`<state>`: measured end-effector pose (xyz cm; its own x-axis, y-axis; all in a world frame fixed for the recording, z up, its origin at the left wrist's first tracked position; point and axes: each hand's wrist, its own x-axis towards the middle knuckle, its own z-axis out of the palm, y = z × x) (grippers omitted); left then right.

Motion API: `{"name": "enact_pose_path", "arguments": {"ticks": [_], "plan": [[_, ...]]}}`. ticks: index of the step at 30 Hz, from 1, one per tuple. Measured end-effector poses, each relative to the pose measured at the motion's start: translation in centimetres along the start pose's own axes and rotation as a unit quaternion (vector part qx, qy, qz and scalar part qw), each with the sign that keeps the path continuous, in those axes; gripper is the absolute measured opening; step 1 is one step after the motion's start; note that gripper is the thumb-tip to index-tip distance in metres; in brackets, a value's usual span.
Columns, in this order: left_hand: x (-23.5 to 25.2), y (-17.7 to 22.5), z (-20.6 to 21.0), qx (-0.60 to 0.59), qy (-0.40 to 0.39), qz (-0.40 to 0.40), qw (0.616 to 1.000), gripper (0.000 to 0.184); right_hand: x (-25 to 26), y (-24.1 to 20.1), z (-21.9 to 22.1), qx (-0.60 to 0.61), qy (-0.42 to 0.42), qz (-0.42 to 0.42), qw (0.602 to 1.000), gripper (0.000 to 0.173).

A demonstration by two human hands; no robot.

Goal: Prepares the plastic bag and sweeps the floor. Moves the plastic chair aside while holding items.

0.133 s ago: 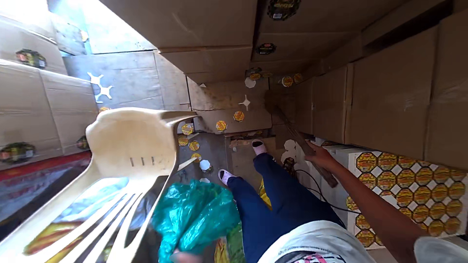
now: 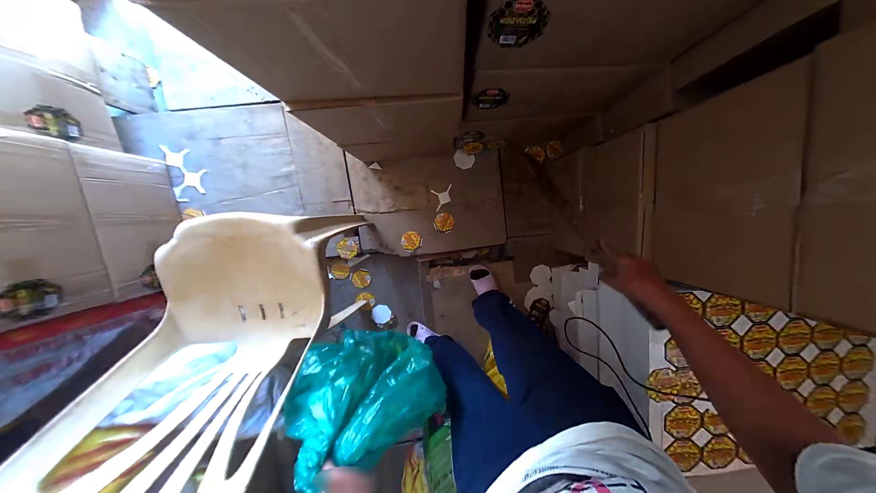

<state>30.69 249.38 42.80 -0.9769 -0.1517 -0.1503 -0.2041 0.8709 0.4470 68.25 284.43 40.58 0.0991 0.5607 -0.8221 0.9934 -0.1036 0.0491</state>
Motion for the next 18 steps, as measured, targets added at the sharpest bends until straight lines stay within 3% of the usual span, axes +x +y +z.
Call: {"name": "enact_pose_path", "arguments": {"ticks": [1,2,5,8,10,12,16,18], "plan": [[1.2,-3.4,0.7,-0.058,0.000,0.056,0.997,0.045,1.7,0.0,-1.6,-0.023,0.027,0.006,0.999,0.076],[2.0,-4.5,1.0,-0.088,-0.011,0.041,0.995,0.045,4.0,-0.3,-2.9,-0.039,0.048,0.012,0.998,0.073],[1.7,-2.8,1.3,-0.092,-0.023,-0.034,0.995,0.043,11.1,-2.7,-5.1,-0.036,0.045,0.049,0.997,0.048],[1.9,-3.0,1.9,-0.116,-0.012,-0.006,0.993,0.036,17.0,-4.8,-5.1,-0.021,0.013,0.031,0.999,0.040],[2.7,-4.2,1.9,-0.125,0.001,0.022,0.992,0.033,16.6,-5.4,-5.5,-0.012,-0.038,-0.001,0.999,0.049],[3.2,-5.2,2.0,-0.134,0.007,0.044,0.990,0.029,15.0,-2.4,-4.6,0.028,-0.048,-0.041,0.998,0.073],[2.2,-2.3,2.0,-0.128,0.015,0.023,0.991,0.035,6.6,2.1,-6.2,0.047,-0.031,-0.048,0.997,0.075],[1.5,-0.6,2.2,-0.143,0.015,0.011,0.989,0.035,6.3,2.5,-6.8,0.048,-0.008,-0.012,0.999,0.075]]}}
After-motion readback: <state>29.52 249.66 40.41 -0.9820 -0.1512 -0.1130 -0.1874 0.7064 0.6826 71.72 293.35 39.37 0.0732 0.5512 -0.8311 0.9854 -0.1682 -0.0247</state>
